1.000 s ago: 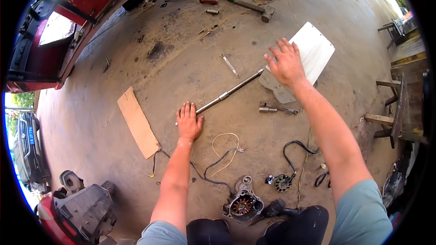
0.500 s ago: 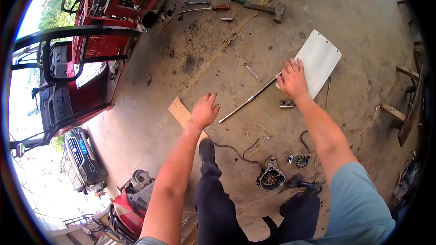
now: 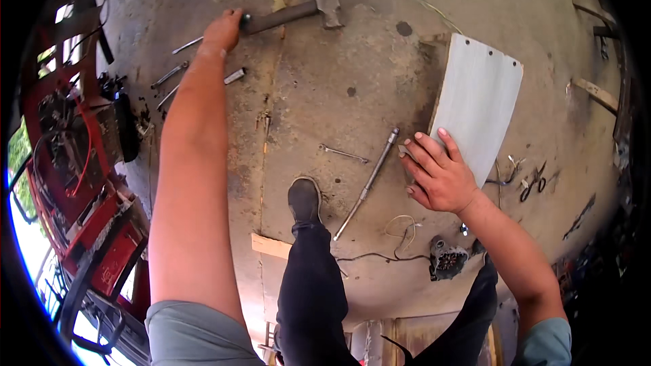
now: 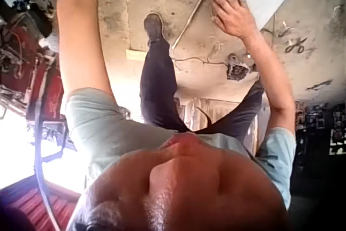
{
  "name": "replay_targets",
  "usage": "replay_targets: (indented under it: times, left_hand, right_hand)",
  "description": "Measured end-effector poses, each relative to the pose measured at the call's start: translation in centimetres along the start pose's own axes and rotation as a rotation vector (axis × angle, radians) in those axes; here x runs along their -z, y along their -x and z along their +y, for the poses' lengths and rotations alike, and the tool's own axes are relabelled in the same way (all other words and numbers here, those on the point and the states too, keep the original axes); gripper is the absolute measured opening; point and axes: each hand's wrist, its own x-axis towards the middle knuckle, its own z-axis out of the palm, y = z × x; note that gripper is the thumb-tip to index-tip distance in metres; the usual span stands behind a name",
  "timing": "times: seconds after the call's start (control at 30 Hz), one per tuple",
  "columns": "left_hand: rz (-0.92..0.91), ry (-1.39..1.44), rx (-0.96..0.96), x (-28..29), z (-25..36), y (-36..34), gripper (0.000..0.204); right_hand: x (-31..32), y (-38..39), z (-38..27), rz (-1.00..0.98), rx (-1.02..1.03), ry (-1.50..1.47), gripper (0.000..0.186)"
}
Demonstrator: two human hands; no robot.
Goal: The person assembles an engine component, first by hand and then using an electric impact driver to secure parts. They then put on work gloves and continue to assemble and inspect the metal casing and internal gears.
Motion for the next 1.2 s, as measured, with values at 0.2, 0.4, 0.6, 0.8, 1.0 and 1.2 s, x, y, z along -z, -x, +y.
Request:
replay_targets:
  times: [0.2,0.4,0.6,0.8,1.0,1.2]
  left_hand:
    - [0.146,0.013,0.072,-0.2,-1.8,-0.5,0.036]
    - [0.566,0.027,0.021,17.9,0.3,9.6,0.041]
    - [0.368,0.085,-0.263,36.1,35.1,31.3,0.045]
    - [0.208,0.078,-0.364,45.7,63.7,52.0,0.047]
    - [-0.085,0.364,-0.718,43.4,87.9,53.6,0.04]
    - [0.114,0.6,-0.1,32.6,88.3,57.1,0.021]
  right_hand:
    - [-0.4,0.2,0.2,-0.01,-0.032,-0.038,0.058]
    - [-0.8,0.0,0.6,0.255,0.095,-0.103,0.058]
    - [-2.1,4.8,-1.2,0.629,-0.161,-0.27,0.058]
    - [17.0,29.8,-11.2,-0.234,-0.298,-1.898,0.06]
    - [13.5,57.3,-8.8,-0.031,-0.569,-2.421,0.039]
    - [10.8,78.6,2.2,-0.197,-1.106,-1.569,0.055]
